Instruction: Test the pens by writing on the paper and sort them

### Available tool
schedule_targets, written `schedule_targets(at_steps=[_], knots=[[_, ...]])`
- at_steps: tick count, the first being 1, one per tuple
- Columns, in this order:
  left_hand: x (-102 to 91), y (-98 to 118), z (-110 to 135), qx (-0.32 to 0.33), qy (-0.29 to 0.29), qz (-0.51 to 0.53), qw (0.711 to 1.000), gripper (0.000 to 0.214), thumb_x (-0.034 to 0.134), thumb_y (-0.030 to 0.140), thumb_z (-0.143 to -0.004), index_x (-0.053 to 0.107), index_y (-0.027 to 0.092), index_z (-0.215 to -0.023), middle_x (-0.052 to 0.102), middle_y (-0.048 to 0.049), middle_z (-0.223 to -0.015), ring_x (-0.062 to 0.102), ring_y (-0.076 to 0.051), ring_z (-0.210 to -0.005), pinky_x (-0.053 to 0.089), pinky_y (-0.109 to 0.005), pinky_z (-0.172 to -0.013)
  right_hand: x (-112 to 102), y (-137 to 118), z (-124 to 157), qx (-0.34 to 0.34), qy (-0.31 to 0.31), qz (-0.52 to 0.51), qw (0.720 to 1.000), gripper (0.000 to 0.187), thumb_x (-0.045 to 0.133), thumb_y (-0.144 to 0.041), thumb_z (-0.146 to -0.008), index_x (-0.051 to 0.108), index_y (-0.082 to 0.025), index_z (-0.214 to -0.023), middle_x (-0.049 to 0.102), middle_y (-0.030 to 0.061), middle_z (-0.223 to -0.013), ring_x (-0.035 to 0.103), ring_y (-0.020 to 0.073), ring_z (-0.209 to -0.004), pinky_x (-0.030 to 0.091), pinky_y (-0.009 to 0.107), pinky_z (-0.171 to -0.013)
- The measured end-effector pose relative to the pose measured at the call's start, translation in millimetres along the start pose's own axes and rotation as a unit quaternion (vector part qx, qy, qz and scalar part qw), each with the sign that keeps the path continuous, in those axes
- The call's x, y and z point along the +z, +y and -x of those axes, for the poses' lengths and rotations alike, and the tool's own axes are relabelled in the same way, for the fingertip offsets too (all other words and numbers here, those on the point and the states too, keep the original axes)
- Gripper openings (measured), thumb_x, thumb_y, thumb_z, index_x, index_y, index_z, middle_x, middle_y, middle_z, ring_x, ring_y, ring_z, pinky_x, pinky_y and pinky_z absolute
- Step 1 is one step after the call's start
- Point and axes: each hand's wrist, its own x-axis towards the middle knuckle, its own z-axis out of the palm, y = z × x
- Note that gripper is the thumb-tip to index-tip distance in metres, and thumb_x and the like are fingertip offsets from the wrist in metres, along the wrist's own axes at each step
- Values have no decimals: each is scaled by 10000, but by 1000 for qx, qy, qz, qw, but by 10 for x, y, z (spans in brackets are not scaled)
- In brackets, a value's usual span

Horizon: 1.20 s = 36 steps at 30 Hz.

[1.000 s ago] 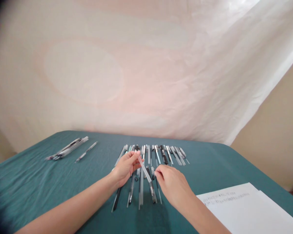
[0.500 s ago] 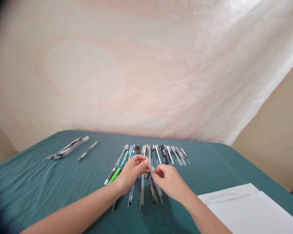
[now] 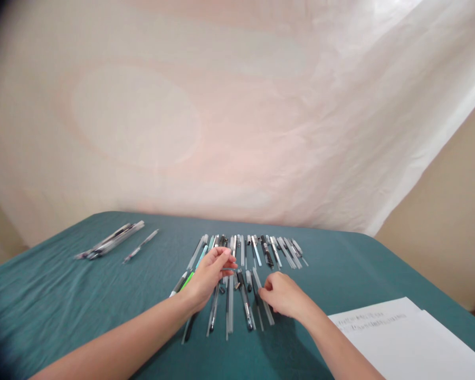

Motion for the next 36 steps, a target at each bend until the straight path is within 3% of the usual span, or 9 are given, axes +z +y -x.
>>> schedule_targets(at_steps=[9, 17, 21, 24, 28, 31, 34, 36], knots=[[-26, 4, -25, 7, 5, -10, 1000, 257, 577, 403, -729, 512, 176, -831, 607, -38, -782, 594, -138, -675, 447, -246, -595, -20, -33, 8, -8, -5, -5, 1000, 393, 428, -481, -798, 578, -145, -661, 632, 34, -565, 546, 99, -405, 321, 174, -392], [-181, 70, -187, 28, -2, -6, 1000, 265, 567, 411, -740, 523, 170, -841, 610, -52, -803, 597, -131, -672, 455, -251, -605, 20, -19, -56, 9, 11, -45, 999, 430, 355, -486, -826, 534, -152, -623, 614, 39, -550, 533, 99, -387, 366, 172, -372], [-356, 140, -344, 75, 19, -116, 990, 245, 513, 388, -776, 512, 159, -864, 626, -85, -818, 617, -151, -682, 472, -264, -589, 69, 3, -73, 26, -7, -60, 998, 436, 335, -475, -830, 537, -150, -623, 608, 44, -543, 515, 97, -366, 360, 169, -339], [-570, 168, -519, 112, 67, -183, 975, 197, 509, 320, -778, 503, 156, -886, 630, -87, -821, 619, -152, -704, 475, -264, -613, 80, 0, -64, 16, -7, -52, 999, 433, 358, -473, -823, 542, -147, -606, 609, 40, -527, 507, 87, -358, 361, 164, -355], [-960, 215, -735, 153, 156, -284, 934, 188, 537, 219, -734, 513, 150, -907, 620, -76, -865, 598, -166, -815, 450, -309, -762, 75, -12, -51, -9, -7, -53, 999, 447, 368, -479, -819, 542, -147, -574, 609, 39, -503, 503, 85, -349, 361, 168, -377], [-1281, 290, -791, 177, 209, -375, 886, 290, 560, 205, -702, 525, 140, -982, 586, -110, -1040, 517, -217, -1033, 336, -375, -933, 76, 5, -70, -6, 0, -67, 998, 489, 347, -515, -819, 549, -148, -566, 601, 42, -483, 501, 95, -343, 357, 181, -377], [-1606, 385, -773, 194, 261, -443, 836, 504, 582, 245, -683, 458, 108, -1151, 384, -172, -1318, 238, -277, -1275, 110, -424, -1041, 70, 42, -113, -8, 47, -81, 996, 538, 304, -561, -821, 550, -157, -565, 593, 36, -474, 516, 112, -362, 368, 201, -401], [-1835, 440, -759, 188, 300, -494, 794, 615, 572, 289, -689, 391, 53, -1226, 239, -212, -1395, 88, -307, -1315, 13, -444, -1043, 62, 65, -141, -9, 101, -79, 992, 556, 283, -573, -825, 546, -166, -553, 584, 31, -463, 529, 124, -384, 367, 214, -420]])
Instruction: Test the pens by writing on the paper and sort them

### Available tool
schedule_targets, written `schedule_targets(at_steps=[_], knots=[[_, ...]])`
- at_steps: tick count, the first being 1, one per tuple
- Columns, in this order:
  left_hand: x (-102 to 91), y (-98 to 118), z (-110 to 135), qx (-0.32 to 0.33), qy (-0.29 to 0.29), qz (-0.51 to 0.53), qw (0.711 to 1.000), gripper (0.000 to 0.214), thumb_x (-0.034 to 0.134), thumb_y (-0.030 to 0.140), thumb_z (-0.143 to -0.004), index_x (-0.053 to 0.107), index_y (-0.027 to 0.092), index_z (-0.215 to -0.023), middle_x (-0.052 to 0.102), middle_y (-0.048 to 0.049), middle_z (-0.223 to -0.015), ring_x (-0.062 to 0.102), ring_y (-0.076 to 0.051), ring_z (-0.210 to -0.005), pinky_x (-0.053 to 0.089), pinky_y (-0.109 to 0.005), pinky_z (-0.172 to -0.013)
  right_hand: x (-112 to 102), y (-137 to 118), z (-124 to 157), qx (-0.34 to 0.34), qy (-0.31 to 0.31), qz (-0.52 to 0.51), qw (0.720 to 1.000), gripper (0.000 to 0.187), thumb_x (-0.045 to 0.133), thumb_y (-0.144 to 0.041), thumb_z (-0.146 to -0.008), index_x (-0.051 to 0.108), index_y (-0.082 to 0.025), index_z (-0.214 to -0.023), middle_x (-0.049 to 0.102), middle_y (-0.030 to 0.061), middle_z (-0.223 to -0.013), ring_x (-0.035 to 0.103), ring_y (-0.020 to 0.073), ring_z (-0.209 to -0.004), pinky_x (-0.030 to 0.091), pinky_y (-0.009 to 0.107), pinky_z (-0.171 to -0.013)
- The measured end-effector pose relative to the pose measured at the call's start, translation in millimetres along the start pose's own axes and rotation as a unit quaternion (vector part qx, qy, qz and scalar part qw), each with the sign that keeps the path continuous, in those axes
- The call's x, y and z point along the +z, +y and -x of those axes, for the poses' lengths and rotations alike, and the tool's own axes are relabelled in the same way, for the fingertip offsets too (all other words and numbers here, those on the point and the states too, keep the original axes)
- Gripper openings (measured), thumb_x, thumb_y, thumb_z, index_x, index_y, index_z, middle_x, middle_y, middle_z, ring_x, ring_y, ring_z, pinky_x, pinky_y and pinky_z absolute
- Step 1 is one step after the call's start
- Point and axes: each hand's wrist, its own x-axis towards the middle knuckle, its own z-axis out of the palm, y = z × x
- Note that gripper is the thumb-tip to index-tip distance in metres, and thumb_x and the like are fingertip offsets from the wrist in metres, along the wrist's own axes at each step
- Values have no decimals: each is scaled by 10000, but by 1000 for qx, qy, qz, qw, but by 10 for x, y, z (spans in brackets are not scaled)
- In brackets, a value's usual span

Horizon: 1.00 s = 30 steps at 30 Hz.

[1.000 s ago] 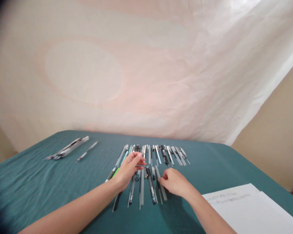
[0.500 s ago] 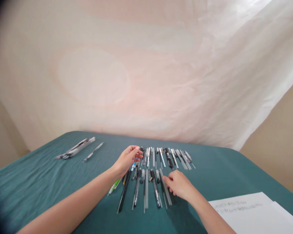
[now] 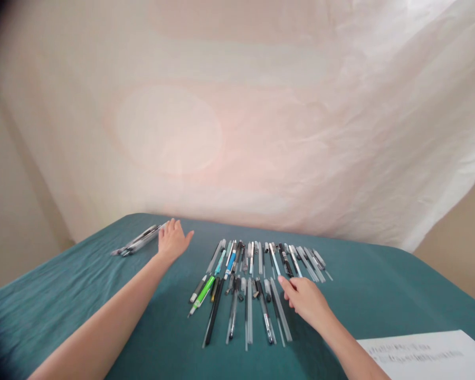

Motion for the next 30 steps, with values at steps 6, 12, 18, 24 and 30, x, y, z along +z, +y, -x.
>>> schedule_targets(at_steps=[6, 12, 18, 24, 30], knots=[[-224, -503, -184, -85, 32, -391, 916, 742, 383, 529, -746, 368, -17, -1247, 301, -265, -1349, 223, -367, -1257, 129, -489, -990, 21, 19, -20, -37, 106, 31, 993, 547, 296, -526, -846, 516, -187, -477, 540, 9, -407, 533, 145, -433, 342, 241, -473], [-156, -551, -143, -97, 20, -409, 907, 778, 324, 559, -753, 388, -63, -1216, 409, -292, -1251, 337, -377, -1172, 193, -481, -946, 80, 12, 0, -64, 131, 38, 989, 519, 337, -503, -840, 508, -191, -462, 527, 1, -401, 510, 144, -431, 303, 240, -459], [-39, -392, -72, -90, -17, -416, 905, 779, 319, 580, -740, 426, -41, -1197, 439, -289, -1212, 381, -376, -1114, 261, -485, -879, 90, 16, 11, -64, 136, 30, 988, 518, 342, -509, -839, 509, -188, -468, 547, -4, -425, 513, 137, -440, 305, 234, -469], [-36, -248, -48, -84, -66, -416, 903, 707, 381, 554, -719, 499, 10, -1155, 475, -260, -1183, 400, -364, -1081, 272, -507, -862, 77, -4, 28, -58, 135, 27, 989, 517, 339, -517, -838, 521, -188, -483, 547, -7, -430, 518, 134, -445, 305, 233, -466], [0, -207, -21, -108, -90, -407, 903, 707, 378, 560, -717, 467, 52, -1201, 430, -233, -1246, 368, -373, -1112, 265, -573, -857, 82, -2, 14, -63, 139, 17, 988, 513, 343, -514, -837, 525, -188, -486, 542, -6, -422, 519, 137, -439, 313, 236, -466]])
